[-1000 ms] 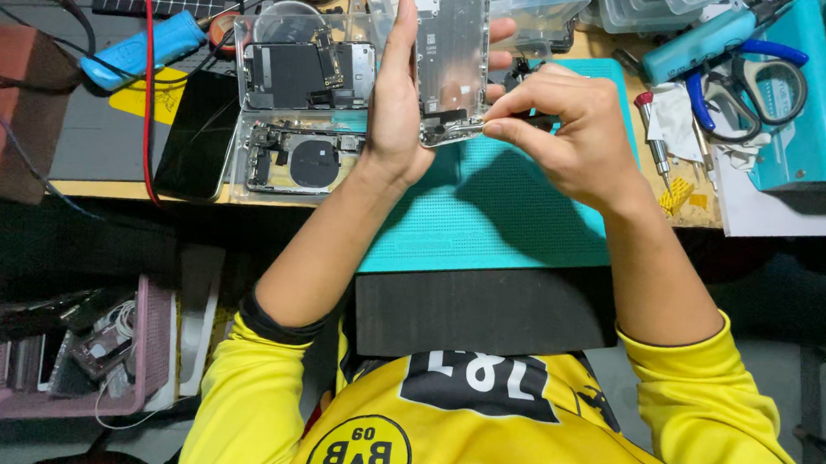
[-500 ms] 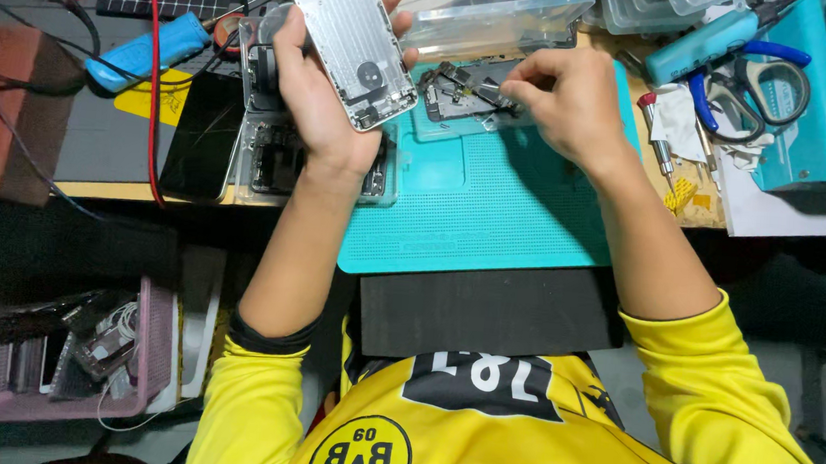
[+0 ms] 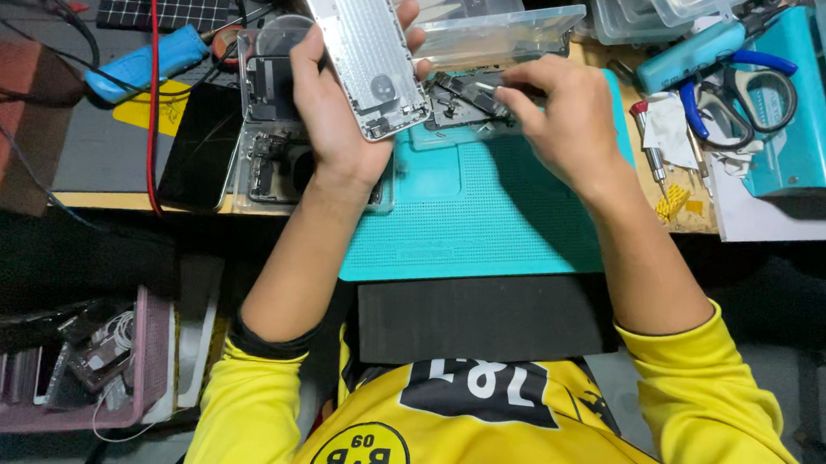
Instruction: The person holds a disassembled phone frame in one hand and uses a pry tool and tweezers to detach small internal components from the old housing and move them onto the work mat. They repeatedly reposition the frame, work along its edges, and set removed parts aside on the mat.
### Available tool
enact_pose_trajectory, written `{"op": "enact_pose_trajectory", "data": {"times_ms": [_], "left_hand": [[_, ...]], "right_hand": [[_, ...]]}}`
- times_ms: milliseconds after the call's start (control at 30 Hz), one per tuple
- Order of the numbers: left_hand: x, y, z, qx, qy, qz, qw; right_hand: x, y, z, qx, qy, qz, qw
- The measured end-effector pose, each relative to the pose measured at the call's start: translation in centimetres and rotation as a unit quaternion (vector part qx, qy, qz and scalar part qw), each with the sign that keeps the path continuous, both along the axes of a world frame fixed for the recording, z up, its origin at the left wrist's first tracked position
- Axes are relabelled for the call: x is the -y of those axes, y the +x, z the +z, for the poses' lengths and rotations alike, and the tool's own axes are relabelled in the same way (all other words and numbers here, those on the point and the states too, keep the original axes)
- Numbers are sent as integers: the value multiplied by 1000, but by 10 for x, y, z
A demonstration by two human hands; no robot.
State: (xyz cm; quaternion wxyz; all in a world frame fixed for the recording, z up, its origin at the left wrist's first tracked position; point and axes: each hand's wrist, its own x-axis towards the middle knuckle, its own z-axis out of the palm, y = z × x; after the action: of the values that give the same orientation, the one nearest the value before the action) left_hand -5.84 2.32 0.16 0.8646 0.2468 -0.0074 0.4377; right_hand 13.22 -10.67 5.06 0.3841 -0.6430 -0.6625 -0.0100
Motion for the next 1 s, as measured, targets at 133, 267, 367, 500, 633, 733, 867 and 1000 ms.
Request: {"op": "enact_pose_trajectory", "data": {"times_ms": [133,267,367,500,633,733,867,1000], "left_hand": [[4,15,5,-11,44,-18,999],[12,30,12,-15,76,-52,996],[20,34,18,-23,104,-58,993],[26,36,24,-32,133,-60,989],[29,36,28,-30,142,-67,987],[32,36,29,-28,145,-64,987],[34,36,30,-33,151,-60,986],[35,37,30,-56,144,-51,987]], "right_hand": [[28,8,14,-52,10,48,997],[49,6,25,-55,18,116,992],[53,0,27,-33,24,121,992],[53,-7,25,-59,17,128,990],[52,-10,25,-49,23,119,992],[52,-12,27,-45,30,124,991],[53,-19,27,-38,39,127,990],[50,-24,29,-21,52,141,988]]}}
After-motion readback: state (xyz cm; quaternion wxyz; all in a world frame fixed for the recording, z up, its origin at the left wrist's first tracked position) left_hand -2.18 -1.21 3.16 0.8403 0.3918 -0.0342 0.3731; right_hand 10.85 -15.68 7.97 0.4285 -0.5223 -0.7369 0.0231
